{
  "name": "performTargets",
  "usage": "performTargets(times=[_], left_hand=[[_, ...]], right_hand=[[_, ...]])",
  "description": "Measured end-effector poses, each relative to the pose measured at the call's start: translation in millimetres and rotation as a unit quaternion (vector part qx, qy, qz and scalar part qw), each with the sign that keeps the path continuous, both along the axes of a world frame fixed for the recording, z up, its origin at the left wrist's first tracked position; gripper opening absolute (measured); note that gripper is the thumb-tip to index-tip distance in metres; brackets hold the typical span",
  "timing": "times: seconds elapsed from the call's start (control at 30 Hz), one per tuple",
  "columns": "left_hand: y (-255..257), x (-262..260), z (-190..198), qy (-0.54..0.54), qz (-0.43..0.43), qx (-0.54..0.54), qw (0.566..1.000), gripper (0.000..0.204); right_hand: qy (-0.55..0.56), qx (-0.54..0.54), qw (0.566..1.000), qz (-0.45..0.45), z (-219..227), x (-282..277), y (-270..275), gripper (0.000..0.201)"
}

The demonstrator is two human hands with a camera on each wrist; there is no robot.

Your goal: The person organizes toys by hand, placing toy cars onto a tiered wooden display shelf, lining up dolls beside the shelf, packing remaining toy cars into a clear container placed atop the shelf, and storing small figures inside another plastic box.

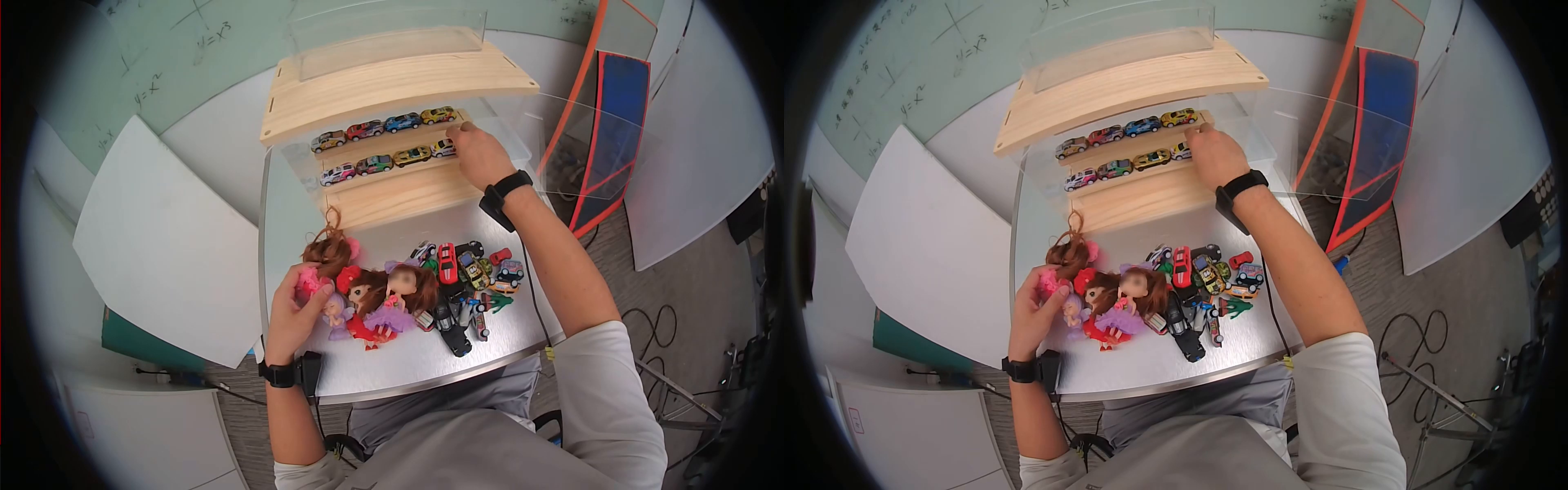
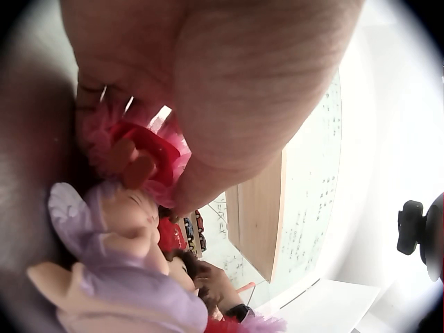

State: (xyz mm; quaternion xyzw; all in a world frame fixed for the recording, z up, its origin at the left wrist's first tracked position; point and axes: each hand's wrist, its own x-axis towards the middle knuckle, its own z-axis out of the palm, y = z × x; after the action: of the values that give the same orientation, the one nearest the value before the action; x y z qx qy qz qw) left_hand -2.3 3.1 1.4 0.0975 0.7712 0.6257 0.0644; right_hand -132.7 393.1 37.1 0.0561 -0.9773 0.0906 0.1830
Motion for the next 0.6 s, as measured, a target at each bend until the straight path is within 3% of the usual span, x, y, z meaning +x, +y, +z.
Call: performTargets(times=[0.23,0.33,0.4,0.43,0.47,0.53,0.6], left_hand=[[0.5,0.7,3.3,0.018,-0.004,-0.008,1.000,0.034],[-0.8,-0.1,0.1,0.018,0.000,-0.002,1.000,0.030],[-5.2,-1.7,-5.6,0.015,0.003,0.001,1.000,0.029],[-9.3,-2.9,-9.1,0.021,-0.006,-0.003,1.000,0.029],[-11.3,-4.0,-10.6,0.028,-0.014,-0.007,0.999,0.029],[-10.5,-4.1,-8.9,0.026,-0.024,-0.007,0.999,0.029],[-9.8,-2.8,-7.3,0.026,-0.034,-0.007,0.999,0.030]], right_hand=[[0.054,0.000,0.998,0.034,12.8,21.0,-1.4,0.031],[0.046,-0.052,0.996,0.055,30.2,47.8,-3.7,0.036],[-0.145,-0.117,0.976,0.117,37.6,65.4,-2.3,0.037],[-0.199,-0.160,0.948,0.189,30.4,73.1,1.1,0.045],[-0.203,-0.161,0.948,0.188,20.6,78.7,0.1,0.045],[-0.185,-0.139,0.885,0.403,6.2,92.2,-5.8,0.049],[-0.222,-0.173,0.882,0.378,6.3,102.2,-11.0,0.050]])
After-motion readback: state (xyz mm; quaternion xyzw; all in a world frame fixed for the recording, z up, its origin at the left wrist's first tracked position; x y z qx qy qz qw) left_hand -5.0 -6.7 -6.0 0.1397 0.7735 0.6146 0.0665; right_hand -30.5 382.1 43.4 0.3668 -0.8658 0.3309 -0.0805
